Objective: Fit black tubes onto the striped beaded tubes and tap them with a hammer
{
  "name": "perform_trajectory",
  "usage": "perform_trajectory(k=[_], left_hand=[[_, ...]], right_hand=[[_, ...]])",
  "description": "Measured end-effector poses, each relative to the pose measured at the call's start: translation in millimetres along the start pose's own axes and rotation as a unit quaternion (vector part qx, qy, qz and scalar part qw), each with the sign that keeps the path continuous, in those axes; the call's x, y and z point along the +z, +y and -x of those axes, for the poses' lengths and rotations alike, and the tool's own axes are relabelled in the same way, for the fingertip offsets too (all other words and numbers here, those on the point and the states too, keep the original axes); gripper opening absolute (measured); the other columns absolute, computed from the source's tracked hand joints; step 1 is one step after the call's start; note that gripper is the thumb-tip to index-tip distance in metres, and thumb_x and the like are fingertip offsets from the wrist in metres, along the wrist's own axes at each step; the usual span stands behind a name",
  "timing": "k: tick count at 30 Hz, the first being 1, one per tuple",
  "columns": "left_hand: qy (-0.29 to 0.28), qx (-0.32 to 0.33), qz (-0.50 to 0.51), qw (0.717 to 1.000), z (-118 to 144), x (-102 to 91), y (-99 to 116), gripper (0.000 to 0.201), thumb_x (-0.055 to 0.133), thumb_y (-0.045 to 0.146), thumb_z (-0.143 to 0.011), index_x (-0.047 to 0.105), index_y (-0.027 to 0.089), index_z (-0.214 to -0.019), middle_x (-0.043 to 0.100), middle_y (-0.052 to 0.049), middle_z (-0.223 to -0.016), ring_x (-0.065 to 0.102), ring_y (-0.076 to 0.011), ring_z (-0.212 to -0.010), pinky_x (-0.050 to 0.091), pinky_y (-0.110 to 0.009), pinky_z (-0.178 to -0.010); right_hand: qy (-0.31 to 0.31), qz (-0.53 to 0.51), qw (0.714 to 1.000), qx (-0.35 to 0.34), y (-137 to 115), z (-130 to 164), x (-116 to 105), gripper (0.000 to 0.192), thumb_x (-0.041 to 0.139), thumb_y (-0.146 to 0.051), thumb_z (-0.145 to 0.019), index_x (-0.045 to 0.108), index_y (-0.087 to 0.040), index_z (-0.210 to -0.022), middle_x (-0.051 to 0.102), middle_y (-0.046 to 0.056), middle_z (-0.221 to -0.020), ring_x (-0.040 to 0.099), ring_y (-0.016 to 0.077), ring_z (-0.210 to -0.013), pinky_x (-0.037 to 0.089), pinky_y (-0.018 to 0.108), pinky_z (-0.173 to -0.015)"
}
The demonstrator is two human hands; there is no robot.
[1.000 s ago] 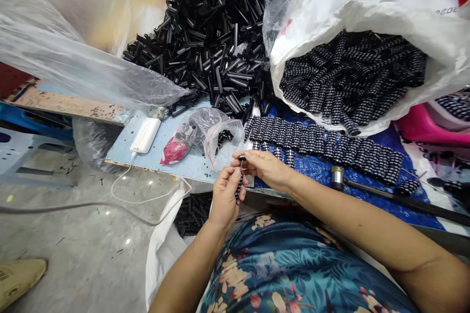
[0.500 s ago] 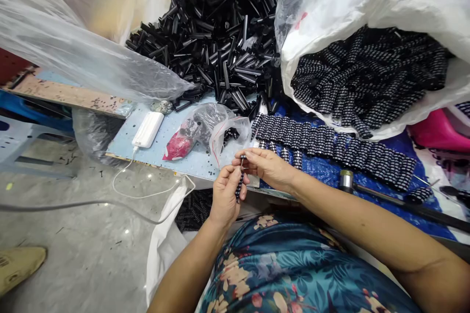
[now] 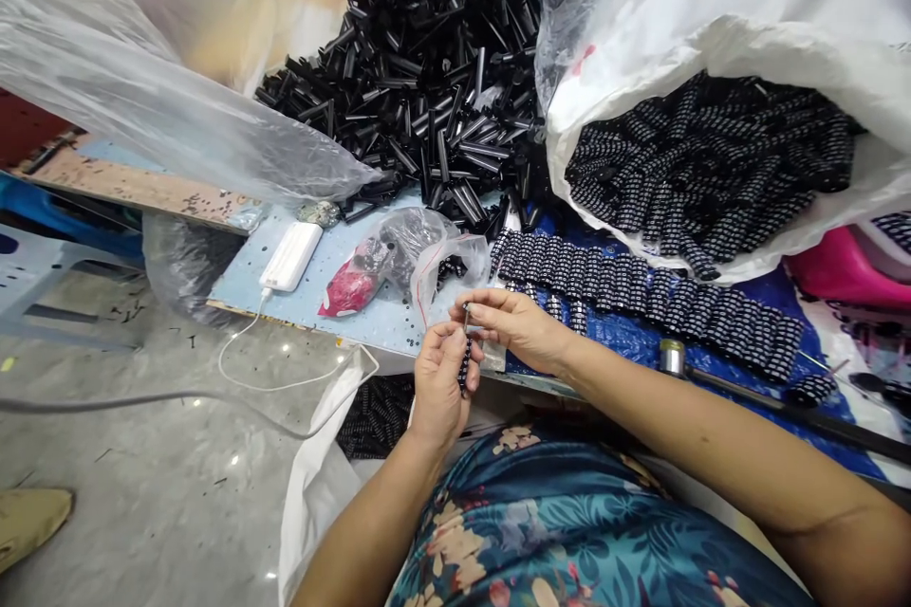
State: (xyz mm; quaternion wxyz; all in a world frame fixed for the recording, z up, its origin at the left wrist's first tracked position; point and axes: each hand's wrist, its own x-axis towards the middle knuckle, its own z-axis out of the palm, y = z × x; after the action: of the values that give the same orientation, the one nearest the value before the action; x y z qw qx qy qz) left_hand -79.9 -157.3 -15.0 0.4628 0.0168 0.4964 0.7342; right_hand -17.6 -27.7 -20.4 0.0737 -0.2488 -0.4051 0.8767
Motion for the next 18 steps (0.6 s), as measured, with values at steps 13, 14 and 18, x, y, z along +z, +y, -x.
perform_trajectory(k=[13,14,18], left_hand=[[-0.017,0.057,-0.034,0.998,-1.8,-10.1,8.9,0.045,0.073,0.042,-0.082,0.046,0.017,-0.108,0.061,0.0,-0.069,0.042,-0.0046,-0.046,0.029,-0.015,-0.043],[-0.016,0.057,-0.036,0.998,-1.9,-10.6,8.9,0.044,0.072,0.042,-0.082,0.047,0.017,-0.108,0.061,0.0,-0.069,0.042,-0.0044,-0.045,0.029,-0.015,-0.043],[-0.018,0.047,-0.049,0.997,-2.9,-11.6,7.8,0.044,0.073,0.041,-0.081,0.046,0.017,-0.106,0.061,0.0,-0.068,0.041,-0.004,-0.043,0.029,-0.015,-0.043]], right_hand=[[-0.071,0.025,0.997,0.018,-2.0,-16.4,-2.1,0.043,0.077,-0.049,-0.083,0.07,-0.015,-0.108,0.068,0.008,-0.094,0.065,0.013,-0.079,0.054,0.024,-0.072],[-0.075,0.028,0.997,0.019,-1.5,-16.2,-2.6,0.043,0.076,-0.049,-0.083,0.07,-0.015,-0.109,0.068,0.007,-0.093,0.065,0.0128,-0.077,0.054,0.024,-0.071],[-0.102,0.049,0.994,0.002,-1.4,-14.4,-2.6,0.042,0.076,-0.048,-0.084,0.069,-0.015,-0.109,0.068,0.006,-0.091,0.064,0.0122,-0.07,0.055,0.026,-0.068]])
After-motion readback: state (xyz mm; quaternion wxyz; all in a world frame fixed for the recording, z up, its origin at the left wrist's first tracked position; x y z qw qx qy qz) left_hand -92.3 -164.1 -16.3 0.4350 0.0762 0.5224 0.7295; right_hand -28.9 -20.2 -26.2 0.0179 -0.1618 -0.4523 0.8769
